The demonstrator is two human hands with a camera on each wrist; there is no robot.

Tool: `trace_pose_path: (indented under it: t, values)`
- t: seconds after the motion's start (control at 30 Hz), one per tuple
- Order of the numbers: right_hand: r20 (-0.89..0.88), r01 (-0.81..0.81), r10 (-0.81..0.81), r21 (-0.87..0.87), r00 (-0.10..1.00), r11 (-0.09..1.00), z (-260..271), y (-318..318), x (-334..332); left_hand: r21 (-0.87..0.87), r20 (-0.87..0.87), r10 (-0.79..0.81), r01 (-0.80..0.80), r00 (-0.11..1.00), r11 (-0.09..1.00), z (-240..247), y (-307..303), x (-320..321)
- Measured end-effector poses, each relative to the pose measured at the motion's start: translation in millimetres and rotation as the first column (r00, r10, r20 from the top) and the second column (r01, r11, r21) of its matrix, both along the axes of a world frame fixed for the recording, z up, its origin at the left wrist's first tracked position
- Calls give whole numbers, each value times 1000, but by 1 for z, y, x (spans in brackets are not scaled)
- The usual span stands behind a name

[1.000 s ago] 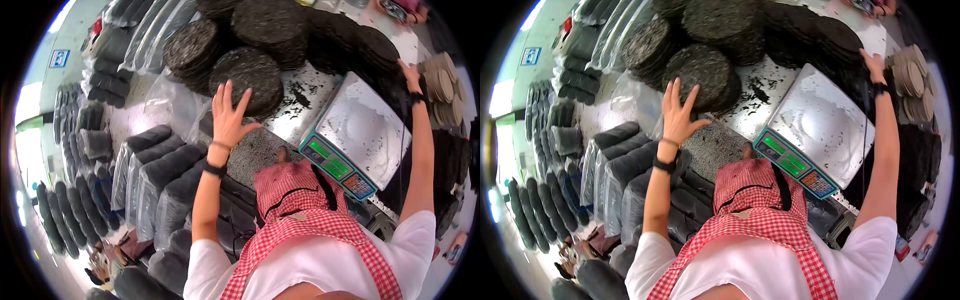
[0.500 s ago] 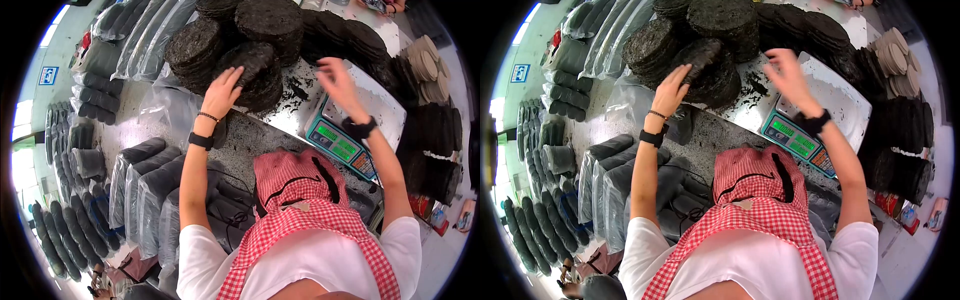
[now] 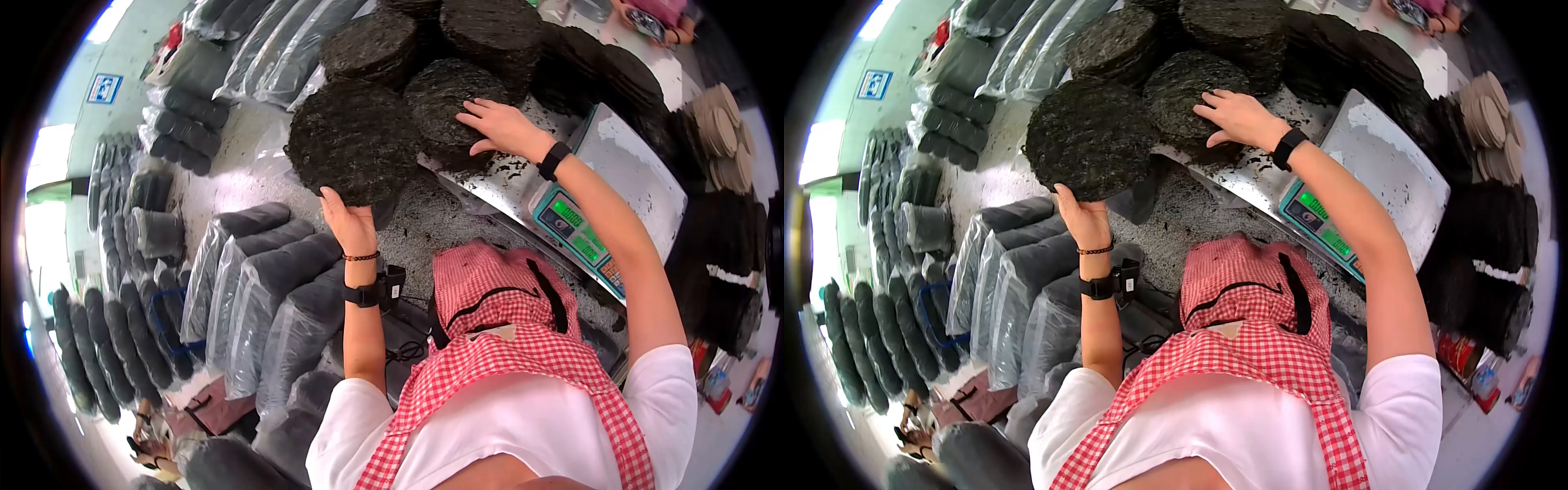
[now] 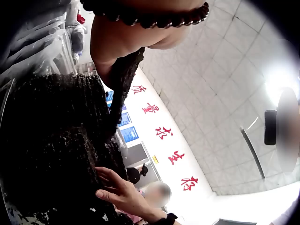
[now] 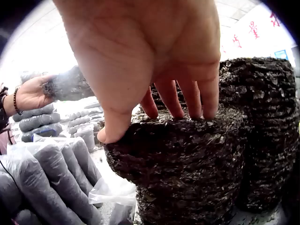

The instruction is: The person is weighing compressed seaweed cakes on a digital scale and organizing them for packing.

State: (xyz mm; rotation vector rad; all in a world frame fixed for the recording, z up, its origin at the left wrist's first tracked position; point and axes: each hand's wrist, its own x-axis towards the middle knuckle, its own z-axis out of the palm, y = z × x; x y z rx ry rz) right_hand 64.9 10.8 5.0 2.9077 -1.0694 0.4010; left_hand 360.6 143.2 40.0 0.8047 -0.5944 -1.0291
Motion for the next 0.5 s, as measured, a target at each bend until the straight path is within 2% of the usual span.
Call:
trace_pose_path:
  t: [0.03,0.17,0.23,0.27,0.3,0.37,0.4,0.43,0.5]
  values:
    - [-1,-16,16,-3,1000,1000,-1,-3,2,8,-74,-23,24,997,1000,-3,3,-1]
    - [-121,-25,22,-28,992,999,3,4,7,-27,-146,-9,5,989,1000,-6,18,-4]
    - [-180,26,-96,-360,979,933,-16,12,19,-39,-145,5,-11,989,999,-16,26,-1]
    - [-123,27,-91,-448,988,894,-22,11,18,-40,-206,21,-30,978,999,-20,30,-1]
    - [-124,30,-96,-453,988,891,-17,9,17,-42,-267,36,-48,963,998,-22,34,-1]
    - [124,32,-10,-177,992,984,-5,2,9,-36,-303,32,-45,952,998,-23,43,-2]
    - [303,122,-81,-120,949,985,14,5,5,-19,-320,52,-62,946,998,-25,47,-2]
    - [463,217,-90,-229,882,949,30,10,-4,-8,-337,66,-73,939,997,-24,47,-1]
    - [664,416,-179,-216,726,884,53,19,-29,-10,-355,60,-67,933,998,-19,49,-4]
